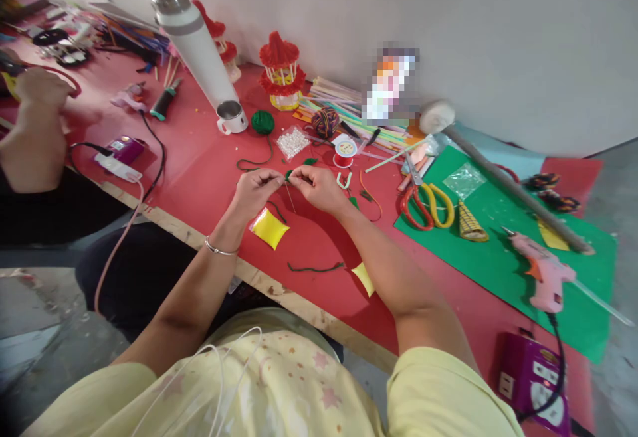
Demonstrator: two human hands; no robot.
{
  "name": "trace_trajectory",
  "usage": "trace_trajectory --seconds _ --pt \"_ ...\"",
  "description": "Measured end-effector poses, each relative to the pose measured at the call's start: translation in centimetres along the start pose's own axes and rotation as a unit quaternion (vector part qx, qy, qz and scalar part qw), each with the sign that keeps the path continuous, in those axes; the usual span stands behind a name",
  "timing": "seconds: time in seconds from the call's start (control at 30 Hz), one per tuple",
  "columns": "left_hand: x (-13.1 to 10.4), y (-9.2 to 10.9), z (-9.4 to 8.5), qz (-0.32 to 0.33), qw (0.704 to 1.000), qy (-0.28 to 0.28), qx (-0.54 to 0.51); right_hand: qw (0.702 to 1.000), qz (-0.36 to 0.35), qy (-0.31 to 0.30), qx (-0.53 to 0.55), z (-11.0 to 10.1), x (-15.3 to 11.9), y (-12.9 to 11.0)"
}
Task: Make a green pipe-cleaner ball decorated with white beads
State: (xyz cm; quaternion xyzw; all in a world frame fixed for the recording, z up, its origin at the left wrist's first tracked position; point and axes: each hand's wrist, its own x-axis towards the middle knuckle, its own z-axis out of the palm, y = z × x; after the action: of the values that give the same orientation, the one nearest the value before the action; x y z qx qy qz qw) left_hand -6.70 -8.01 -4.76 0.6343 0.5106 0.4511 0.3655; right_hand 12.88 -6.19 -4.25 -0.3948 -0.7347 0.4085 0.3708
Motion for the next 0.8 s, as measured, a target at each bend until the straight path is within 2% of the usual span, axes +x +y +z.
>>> trace_trajectory --seconds 0.4,0.8 --pt "-0.15 -0.58 0.11 -0.02 0.999 -0.005 -0.05 1.0 0.004 0.001 0.0 -0.07 0.12 0.11" --pt "-0.19 0.36 0.39 -0.014 0.999 0.038 -0.018 1.0 -0.009 -0.007 -0.007 -0.02 0.0 0.0"
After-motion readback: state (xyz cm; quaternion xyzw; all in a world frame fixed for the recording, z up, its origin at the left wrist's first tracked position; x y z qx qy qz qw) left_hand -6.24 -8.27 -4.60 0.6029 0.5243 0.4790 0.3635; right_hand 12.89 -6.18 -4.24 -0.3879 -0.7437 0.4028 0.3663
